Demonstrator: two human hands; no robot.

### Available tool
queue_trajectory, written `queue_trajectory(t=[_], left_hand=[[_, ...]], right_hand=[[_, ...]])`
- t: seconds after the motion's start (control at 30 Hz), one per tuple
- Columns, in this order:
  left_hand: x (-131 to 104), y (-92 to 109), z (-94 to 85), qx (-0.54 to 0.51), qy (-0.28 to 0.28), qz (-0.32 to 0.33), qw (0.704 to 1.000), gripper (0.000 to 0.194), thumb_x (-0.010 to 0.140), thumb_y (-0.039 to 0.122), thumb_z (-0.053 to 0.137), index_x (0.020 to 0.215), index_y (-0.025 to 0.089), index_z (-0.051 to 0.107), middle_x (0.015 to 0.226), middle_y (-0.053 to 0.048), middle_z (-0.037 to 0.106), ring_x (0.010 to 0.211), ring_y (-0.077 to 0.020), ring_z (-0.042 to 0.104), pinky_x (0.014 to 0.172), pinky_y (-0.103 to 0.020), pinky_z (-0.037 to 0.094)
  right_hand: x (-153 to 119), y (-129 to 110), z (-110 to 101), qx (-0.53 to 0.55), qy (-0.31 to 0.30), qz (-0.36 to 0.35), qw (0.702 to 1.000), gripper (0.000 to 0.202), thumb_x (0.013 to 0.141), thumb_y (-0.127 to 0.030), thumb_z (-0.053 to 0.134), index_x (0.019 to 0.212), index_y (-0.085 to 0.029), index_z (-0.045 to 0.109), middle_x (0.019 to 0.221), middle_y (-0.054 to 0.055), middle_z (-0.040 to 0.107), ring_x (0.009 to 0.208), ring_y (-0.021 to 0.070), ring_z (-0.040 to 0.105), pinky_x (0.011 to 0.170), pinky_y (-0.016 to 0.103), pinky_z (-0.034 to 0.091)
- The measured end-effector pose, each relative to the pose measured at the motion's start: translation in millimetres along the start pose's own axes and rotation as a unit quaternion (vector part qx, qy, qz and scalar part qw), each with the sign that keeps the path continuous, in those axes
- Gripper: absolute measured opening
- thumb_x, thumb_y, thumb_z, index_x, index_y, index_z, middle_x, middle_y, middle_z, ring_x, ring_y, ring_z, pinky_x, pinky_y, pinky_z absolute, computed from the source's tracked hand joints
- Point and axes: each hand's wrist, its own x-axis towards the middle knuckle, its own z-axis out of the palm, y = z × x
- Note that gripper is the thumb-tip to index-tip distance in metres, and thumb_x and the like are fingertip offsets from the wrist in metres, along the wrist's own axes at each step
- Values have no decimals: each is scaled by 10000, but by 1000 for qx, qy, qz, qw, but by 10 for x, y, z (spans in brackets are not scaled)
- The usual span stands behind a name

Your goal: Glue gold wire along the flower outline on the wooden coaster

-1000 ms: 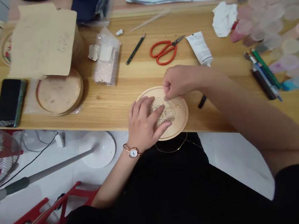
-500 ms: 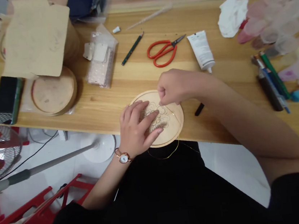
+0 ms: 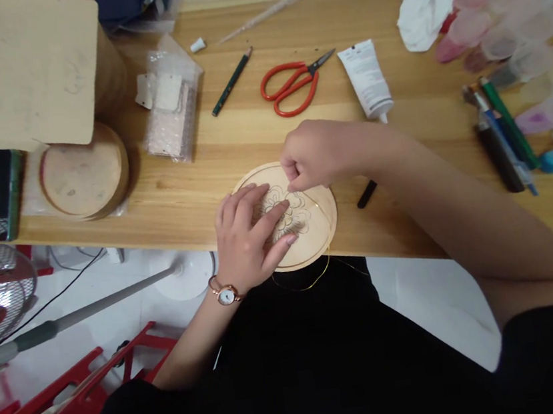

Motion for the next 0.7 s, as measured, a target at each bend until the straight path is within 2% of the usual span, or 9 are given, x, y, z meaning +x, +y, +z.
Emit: queue_trajectory(t=[0.07,0.3,0.5,0.7], left_hand=[[-2,2,5,-1,1,0,1000,401,925,488,501,1196,220,626,1322,-154,535,1249,-343,472,1011,-568,378],[-8,6,19,-6,10,-6,1000,391,928,487,501,1190,228,629,1313,-140,540,1246,-340,473,1024,-571,368],[-6,-2,10,0,10,-3,1000,387,929,488,495,1177,223,631,1295,-142,548,1240,-331,482,1018,-558,378],[12,-13,-28,-26,-17,-14,999,451,922,538,467,1229,233,595,1319,-131,533,1243,-330,473,1029,-534,361]], right_hand=[[15,41,16,-3,7,-20,1000,85,706,-158,601,633,-172,641,602,14,653,542,106,503,570,263,347],[16,31,-2,37,-23,20,999,87,713,-154,596,643,-161,647,549,4,645,461,97,546,566,251,391],[7,9,-23,45,-38,40,998,74,720,-159,602,663,-145,648,579,23,660,460,99,552,559,256,402],[12,-1,-16,34,-34,47,998,71,713,-169,613,669,-159,668,555,6,644,467,110,556,572,263,412]])
